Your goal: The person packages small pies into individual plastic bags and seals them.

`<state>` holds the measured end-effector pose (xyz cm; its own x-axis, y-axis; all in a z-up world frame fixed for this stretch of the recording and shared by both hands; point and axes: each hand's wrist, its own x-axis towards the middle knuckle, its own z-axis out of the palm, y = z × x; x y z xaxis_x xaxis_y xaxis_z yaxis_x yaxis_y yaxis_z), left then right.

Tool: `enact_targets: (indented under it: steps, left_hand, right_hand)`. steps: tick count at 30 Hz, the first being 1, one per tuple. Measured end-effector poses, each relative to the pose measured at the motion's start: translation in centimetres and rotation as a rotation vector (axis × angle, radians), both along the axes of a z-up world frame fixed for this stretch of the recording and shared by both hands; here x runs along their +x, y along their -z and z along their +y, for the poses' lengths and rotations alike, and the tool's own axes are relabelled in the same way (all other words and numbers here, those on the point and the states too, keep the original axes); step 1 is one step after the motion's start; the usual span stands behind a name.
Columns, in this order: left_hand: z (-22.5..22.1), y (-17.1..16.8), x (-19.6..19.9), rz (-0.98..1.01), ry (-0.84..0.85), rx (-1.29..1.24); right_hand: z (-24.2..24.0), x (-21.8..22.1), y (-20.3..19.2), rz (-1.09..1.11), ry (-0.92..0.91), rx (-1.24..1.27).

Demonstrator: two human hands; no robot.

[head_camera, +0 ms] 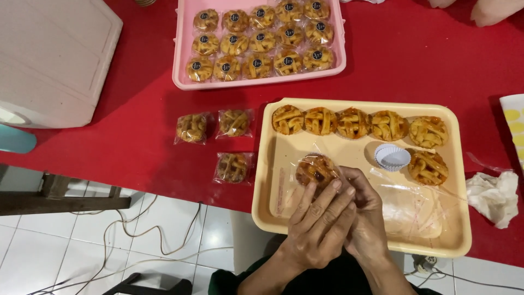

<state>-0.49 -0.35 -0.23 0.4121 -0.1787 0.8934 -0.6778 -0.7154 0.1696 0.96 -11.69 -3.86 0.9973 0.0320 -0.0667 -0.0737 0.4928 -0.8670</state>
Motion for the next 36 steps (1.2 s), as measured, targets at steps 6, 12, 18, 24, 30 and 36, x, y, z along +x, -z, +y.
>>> enact_targets:
  steps: [6,12,18,24,30,36]
  left_hand:
    - [0.1,-0.1,-0.2,0.017,0.025,-0.027]
    - [0.1,0.4,-1.1,0.123,0.058,-0.031]
    - [5.0,-3.1,0.6,0.560,0.022,-0.419]
    - [8.1,-2.2,3.0,1.421,0.802,-0.679]
    - [7.5,0.9,3.1,1.495,0.757,-0.978]
    - [4.7,-0.8,2.3,1.459,0.518,-1.256]
  right_hand:
    - [0.6,0.4,-0.8,0.006,-0.037,-0.028]
    - [-1.6,2.5,1.1,0.673,-0.636,1.176]
    - [-3.4,1.1,-0.7,0.106,-0.313,0.098]
    - [-4.3,2.1,-4.8,-0.001,-0.566,-0.157]
    - [-6.1,1.9,-8.1,-0.171,-0.490,-0.592]
    - [-9.7,0.1,-7.3,-0.443,-0.186,-1.082]
